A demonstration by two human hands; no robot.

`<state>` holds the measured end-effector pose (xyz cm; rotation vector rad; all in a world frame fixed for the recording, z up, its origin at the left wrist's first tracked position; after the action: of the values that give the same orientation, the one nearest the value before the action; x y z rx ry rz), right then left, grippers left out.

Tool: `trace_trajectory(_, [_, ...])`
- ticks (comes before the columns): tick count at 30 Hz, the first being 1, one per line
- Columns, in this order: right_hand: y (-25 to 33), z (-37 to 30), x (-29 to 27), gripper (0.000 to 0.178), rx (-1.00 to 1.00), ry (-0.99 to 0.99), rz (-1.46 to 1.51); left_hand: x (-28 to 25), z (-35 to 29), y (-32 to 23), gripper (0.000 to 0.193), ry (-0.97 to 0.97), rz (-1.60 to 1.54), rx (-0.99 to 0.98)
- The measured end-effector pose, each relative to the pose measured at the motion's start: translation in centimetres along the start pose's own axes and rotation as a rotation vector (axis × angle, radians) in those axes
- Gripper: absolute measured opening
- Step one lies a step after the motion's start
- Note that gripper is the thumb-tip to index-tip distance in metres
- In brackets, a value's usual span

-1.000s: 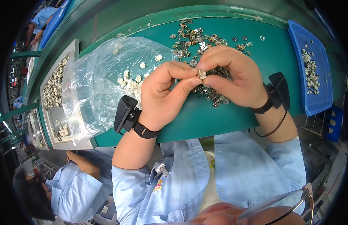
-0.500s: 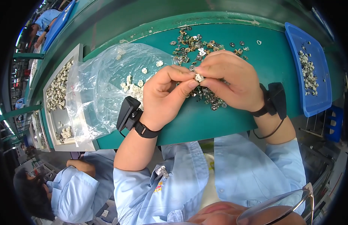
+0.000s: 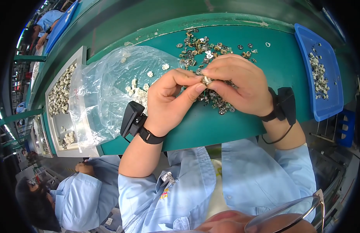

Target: Manually sorting and assembling small metal components on a production line.

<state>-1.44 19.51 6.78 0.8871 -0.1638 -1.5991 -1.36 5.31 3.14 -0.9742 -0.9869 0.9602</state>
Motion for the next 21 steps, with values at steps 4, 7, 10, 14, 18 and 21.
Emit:
trace_trajectory(4, [0.1, 0.1, 0.0, 0.026, -0.024, 0.006, -0.016, -0.1, 0.0, 0.2, 0.012, -0.006, 0.010, 0.001])
trace_trajectory(7, [0.4, -0.1, 0.1, 0.028, -0.088, 0.015, -0.048, -0.1, 0.0, 0.2, 0.012, -0.006, 0.039, 0.013])
trace_trajectory(10, [0.9, -0.2, 0.4, 0.030, -0.183, 0.023, -0.094, -0.2, -0.1, 0.0, 0.011, 0.004, 0.026, 0.030])
trace_trajectory(14, [1.2, -0.1, 1.0, 0.031, -0.141, 0.072, -0.173, -0.4, -0.3, 0.4, 0.010, -0.059, -0.008, -0.075])
trace_trajectory(18, [1.2, 0.0, 1.3, 0.030, -0.124, 0.074, -0.183, -0.6, -0.2, 0.8, 0.009, -0.077, 0.030, -0.103])
trace_trajectory(21, [0.9, -0.2, 1.6, 0.028, -0.101, 0.102, -0.206, -1.0, -0.1, 1.0, 0.008, -0.031, 0.240, -0.061])
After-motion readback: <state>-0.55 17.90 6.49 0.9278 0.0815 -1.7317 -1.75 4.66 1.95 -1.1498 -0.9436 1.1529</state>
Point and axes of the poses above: each hand's wrist, its own z-axis towards the middle knuckle, its own x-axis out of the palm, y = z × x, the point moved 6 cm from there along z, towards the middle knuckle, and after that the axes turned 6 degrees about -y, right-handed, at the moved point
